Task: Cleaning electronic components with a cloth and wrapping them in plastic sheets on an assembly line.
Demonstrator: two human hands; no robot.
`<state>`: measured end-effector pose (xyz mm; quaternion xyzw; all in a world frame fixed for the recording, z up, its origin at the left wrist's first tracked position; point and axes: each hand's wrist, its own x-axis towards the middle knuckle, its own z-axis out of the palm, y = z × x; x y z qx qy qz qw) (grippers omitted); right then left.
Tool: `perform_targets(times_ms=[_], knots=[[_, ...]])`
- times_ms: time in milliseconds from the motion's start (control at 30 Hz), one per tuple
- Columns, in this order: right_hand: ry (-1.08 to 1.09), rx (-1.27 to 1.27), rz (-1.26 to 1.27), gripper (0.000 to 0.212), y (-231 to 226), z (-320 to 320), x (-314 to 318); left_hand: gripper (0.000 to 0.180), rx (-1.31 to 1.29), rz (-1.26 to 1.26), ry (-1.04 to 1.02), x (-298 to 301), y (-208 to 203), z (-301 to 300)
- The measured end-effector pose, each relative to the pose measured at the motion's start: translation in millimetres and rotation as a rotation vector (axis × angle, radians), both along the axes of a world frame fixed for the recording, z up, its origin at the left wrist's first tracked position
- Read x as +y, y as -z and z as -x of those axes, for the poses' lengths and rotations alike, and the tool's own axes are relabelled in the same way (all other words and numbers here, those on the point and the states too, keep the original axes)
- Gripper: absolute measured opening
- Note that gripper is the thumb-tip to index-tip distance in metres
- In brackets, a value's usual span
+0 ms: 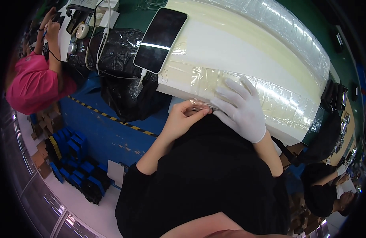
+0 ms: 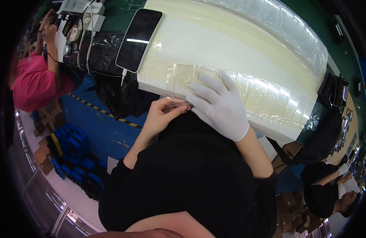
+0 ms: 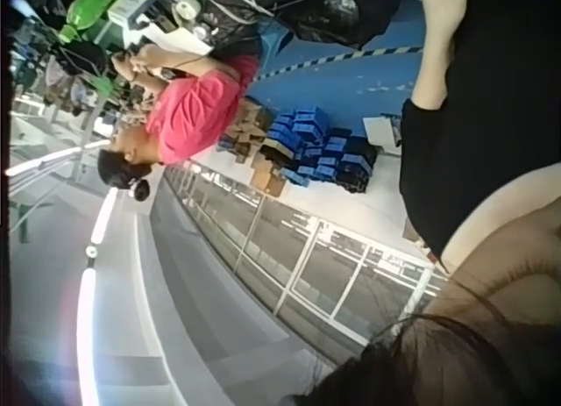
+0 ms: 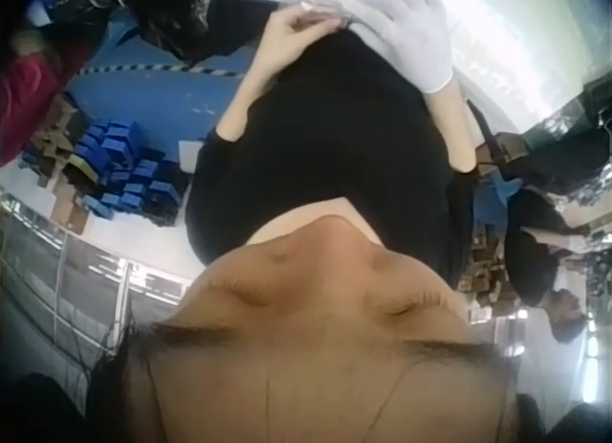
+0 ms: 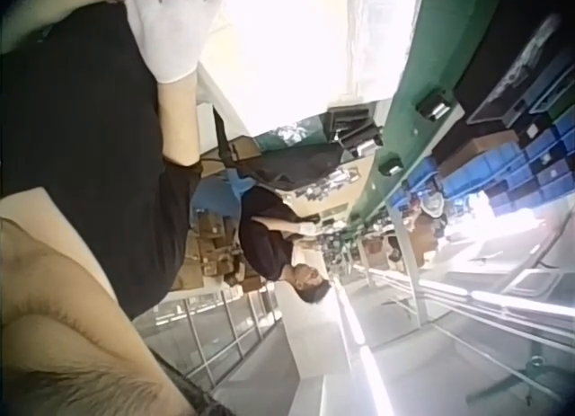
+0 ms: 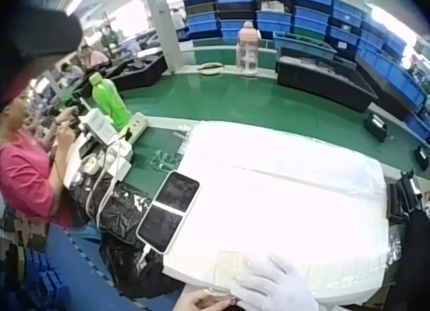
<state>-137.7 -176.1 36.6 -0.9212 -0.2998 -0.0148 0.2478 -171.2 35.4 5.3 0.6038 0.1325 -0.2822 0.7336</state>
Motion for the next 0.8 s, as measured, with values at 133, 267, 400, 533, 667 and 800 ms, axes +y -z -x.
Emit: perform_targets(times_ms=[133, 267, 400, 533, 667, 800], knots=[[-0.016, -0.058, -0.047, 0.026, 5, 3, -2, 0.011, 0.009, -0.023, 0.001, -1, -3, 0], [-0.018, -0.097, -0.103, 0.019, 5, 3, -1, 0.01, 0.003, -0.04, 0.007, -2, -6, -1], [0.001, -0.102, -0.172, 0.016, 2, 3, 2, 0.009, -0.024, -0.037, 0.0, -4, -5, -2], [0.08, 0.069, -0.262, 0.014, -2, 5, 5, 0.009, -0.052, -0.05, -0.016, -5, -6, -1], [0.131, 0.153, -0.313, 0.01, -6, 5, 11, 0.009, -0.04, -0.088, 0.023, -4, -7, -5], [0.229, 0.217, -0.341, 0.011, -5, 6, 16, 0.01, -0.043, -0.162, 0.068, -1, -7, -5]])
